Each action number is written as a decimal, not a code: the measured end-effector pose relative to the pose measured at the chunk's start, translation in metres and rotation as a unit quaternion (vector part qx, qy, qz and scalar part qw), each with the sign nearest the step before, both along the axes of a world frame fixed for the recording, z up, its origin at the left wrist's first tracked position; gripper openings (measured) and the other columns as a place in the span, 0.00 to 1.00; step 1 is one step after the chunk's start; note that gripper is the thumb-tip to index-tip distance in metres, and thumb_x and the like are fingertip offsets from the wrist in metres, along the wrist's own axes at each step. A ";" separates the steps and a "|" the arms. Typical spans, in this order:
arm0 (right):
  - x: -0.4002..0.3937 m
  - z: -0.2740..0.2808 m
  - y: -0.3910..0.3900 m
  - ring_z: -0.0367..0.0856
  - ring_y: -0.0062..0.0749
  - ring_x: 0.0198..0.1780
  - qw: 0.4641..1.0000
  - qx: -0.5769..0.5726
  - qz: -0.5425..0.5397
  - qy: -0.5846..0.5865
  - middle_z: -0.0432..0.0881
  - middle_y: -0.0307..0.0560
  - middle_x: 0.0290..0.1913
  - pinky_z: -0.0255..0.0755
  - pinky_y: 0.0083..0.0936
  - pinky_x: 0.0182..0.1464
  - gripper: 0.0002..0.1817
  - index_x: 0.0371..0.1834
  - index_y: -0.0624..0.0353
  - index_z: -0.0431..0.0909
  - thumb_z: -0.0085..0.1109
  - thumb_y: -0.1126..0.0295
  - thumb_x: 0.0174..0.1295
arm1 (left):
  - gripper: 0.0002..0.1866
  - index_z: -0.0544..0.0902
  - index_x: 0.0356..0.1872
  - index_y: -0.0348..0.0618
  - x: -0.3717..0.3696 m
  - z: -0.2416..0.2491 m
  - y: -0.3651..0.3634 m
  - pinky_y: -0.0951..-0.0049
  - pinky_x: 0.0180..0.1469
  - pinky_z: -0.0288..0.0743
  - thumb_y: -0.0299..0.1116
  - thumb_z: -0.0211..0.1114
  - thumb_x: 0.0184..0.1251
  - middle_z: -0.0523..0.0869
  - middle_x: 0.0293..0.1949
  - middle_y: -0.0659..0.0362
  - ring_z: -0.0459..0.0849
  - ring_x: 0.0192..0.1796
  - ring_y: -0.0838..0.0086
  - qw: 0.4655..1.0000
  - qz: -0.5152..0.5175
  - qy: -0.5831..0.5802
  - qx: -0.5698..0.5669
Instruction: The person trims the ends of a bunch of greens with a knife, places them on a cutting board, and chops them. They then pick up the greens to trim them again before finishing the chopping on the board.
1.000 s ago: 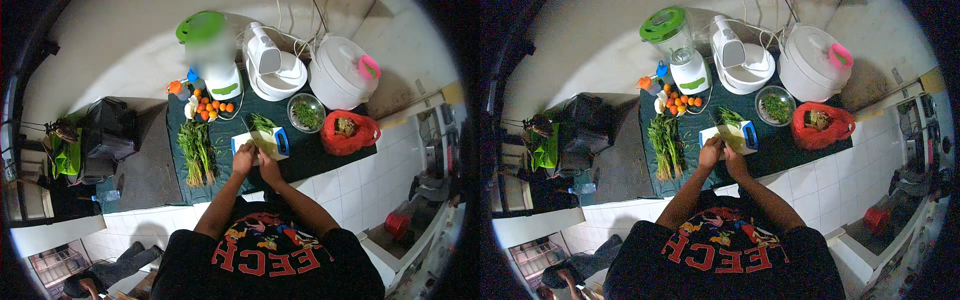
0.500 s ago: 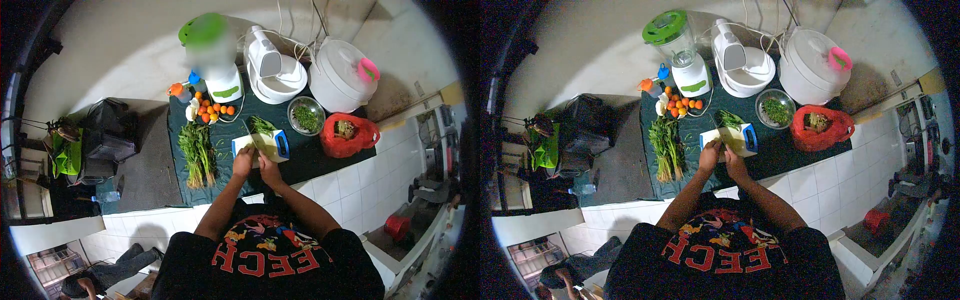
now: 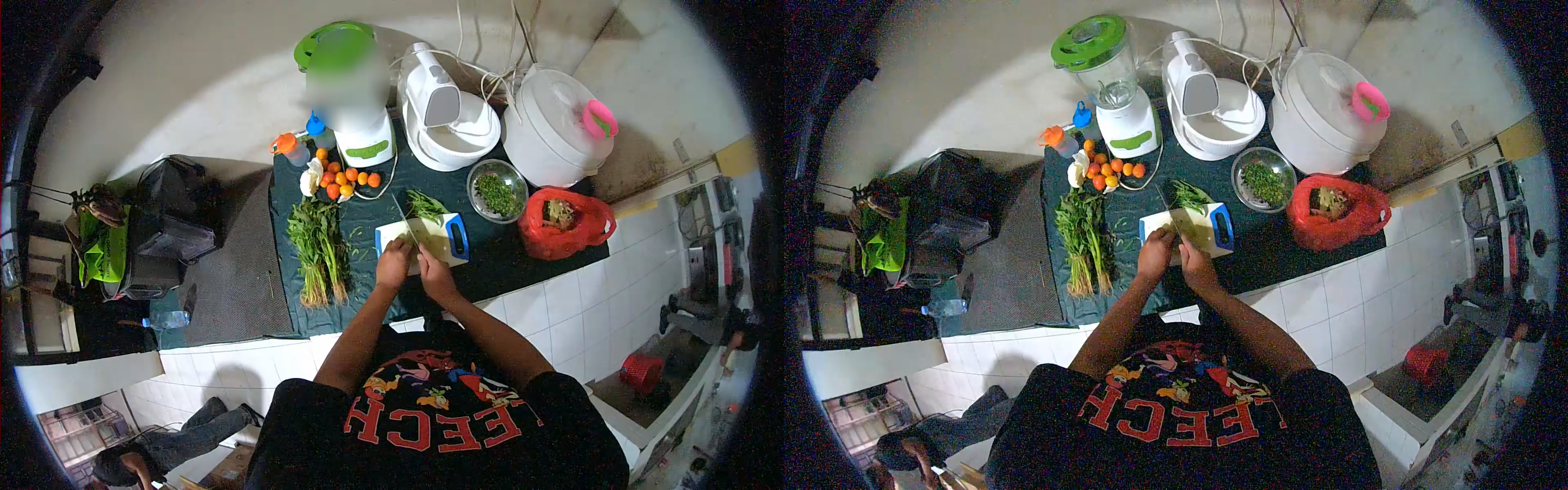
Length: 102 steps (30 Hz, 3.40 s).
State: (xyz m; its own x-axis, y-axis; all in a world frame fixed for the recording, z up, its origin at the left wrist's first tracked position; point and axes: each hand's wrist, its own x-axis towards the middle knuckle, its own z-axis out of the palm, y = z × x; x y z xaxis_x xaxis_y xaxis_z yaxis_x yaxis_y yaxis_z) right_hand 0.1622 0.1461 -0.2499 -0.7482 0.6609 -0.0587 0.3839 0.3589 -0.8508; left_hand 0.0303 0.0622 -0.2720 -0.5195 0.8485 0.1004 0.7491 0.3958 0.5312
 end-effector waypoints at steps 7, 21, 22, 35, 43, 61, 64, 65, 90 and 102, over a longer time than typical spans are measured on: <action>0.009 0.008 -0.014 0.81 0.66 0.59 0.999 -0.014 -0.010 -0.029 0.82 0.73 0.54 0.76 0.45 0.61 0.22 0.68 0.63 0.75 0.49 0.63 0.79 | 0.11 0.86 0.47 0.41 0.001 0.003 0.000 0.56 0.54 0.83 0.31 0.62 0.67 0.85 0.49 0.51 0.84 0.52 0.52 1.000 0.004 -0.001 0.005; 0.018 0.027 -0.013 0.81 0.69 0.56 0.988 -0.065 0.024 -0.141 0.82 0.76 0.51 0.75 0.50 0.59 0.23 0.71 0.64 0.72 0.47 0.64 0.79 | 0.14 0.86 0.52 0.43 0.000 -0.003 0.003 0.57 0.58 0.82 0.30 0.59 0.69 0.85 0.55 0.52 0.84 0.57 0.53 1.000 0.023 -0.011 0.000; 0.017 0.020 -0.014 0.81 0.69 0.56 0.988 -0.064 0.024 -0.139 0.82 0.76 0.51 0.75 0.50 0.59 0.23 0.71 0.64 0.72 0.47 0.64 0.79 | 0.14 0.86 0.52 0.43 0.000 -0.004 0.001 0.57 0.58 0.82 0.30 0.59 0.69 0.85 0.55 0.52 0.84 0.57 0.53 1.000 0.023 -0.009 0.000; 0.031 0.024 -0.016 0.81 0.72 0.52 0.991 0.044 0.102 -0.076 0.80 0.79 0.49 0.75 0.53 0.56 0.32 0.83 0.57 0.53 0.44 0.74 0.76 | 0.12 0.86 0.47 0.43 -0.003 -0.010 -0.006 0.58 0.53 0.84 0.28 0.61 0.63 0.85 0.48 0.54 0.84 0.54 0.56 0.998 -0.040 0.041 -0.014; 0.018 -0.004 -0.012 0.82 0.71 0.47 0.990 0.098 0.103 -0.016 0.80 0.79 0.47 0.76 0.54 0.52 0.32 0.82 0.62 0.55 0.44 0.76 0.74 | 0.15 0.86 0.50 0.43 0.000 -0.004 -0.009 0.59 0.55 0.84 0.29 0.60 0.64 0.86 0.51 0.53 0.84 0.56 0.55 0.999 -0.004 0.028 0.014; 0.015 0.004 -0.015 0.83 0.70 0.45 0.997 0.050 0.066 0.011 0.82 0.75 0.41 0.75 0.56 0.49 0.27 0.79 0.62 0.61 0.46 0.71 0.77 | 0.15 0.86 0.50 0.45 -0.002 0.005 -0.010 0.61 0.52 0.84 0.27 0.60 0.62 0.85 0.50 0.56 0.84 0.52 0.58 0.997 0.000 0.061 0.046; 0.026 -0.005 -0.014 0.83 0.68 0.43 0.994 0.058 0.089 0.015 0.82 0.73 0.43 0.76 0.54 0.49 0.30 0.80 0.65 0.59 0.47 0.75 0.75 | 0.15 0.85 0.50 0.45 0.000 0.003 -0.011 0.61 0.53 0.84 0.28 0.60 0.62 0.85 0.50 0.57 0.84 0.53 0.59 0.998 -0.006 0.055 0.026; 0.026 -0.010 -0.013 0.83 0.68 0.44 0.990 0.096 0.092 0.046 0.82 0.74 0.43 0.76 0.54 0.50 0.30 0.80 0.64 0.59 0.47 0.74 0.76 | 0.15 0.85 0.49 0.44 0.000 0.003 -0.012 0.61 0.53 0.84 0.28 0.60 0.62 0.84 0.50 0.57 0.83 0.53 0.59 0.998 -0.017 0.059 0.024; 0.023 0.002 -0.018 0.82 0.71 0.50 0.997 0.031 0.062 -0.013 0.82 0.76 0.45 0.75 0.53 0.54 0.25 0.75 0.65 0.66 0.47 0.69 0.78 | 0.17 0.86 0.51 0.46 0.001 -0.002 -0.018 0.61 0.51 0.87 0.27 0.62 0.61 0.84 0.56 0.56 0.84 0.56 0.59 0.996 -0.034 0.076 -0.034; 0.017 0.017 -0.019 0.82 0.71 0.50 0.994 0.007 0.084 -0.062 0.81 0.78 0.47 0.76 0.54 0.54 0.28 0.79 0.65 0.60 0.45 0.71 0.78 | 0.18 0.86 0.55 0.48 0.002 -0.002 -0.020 0.59 0.54 0.86 0.28 0.61 0.64 0.85 0.56 0.56 0.84 0.58 0.57 0.998 -0.019 0.055 -0.023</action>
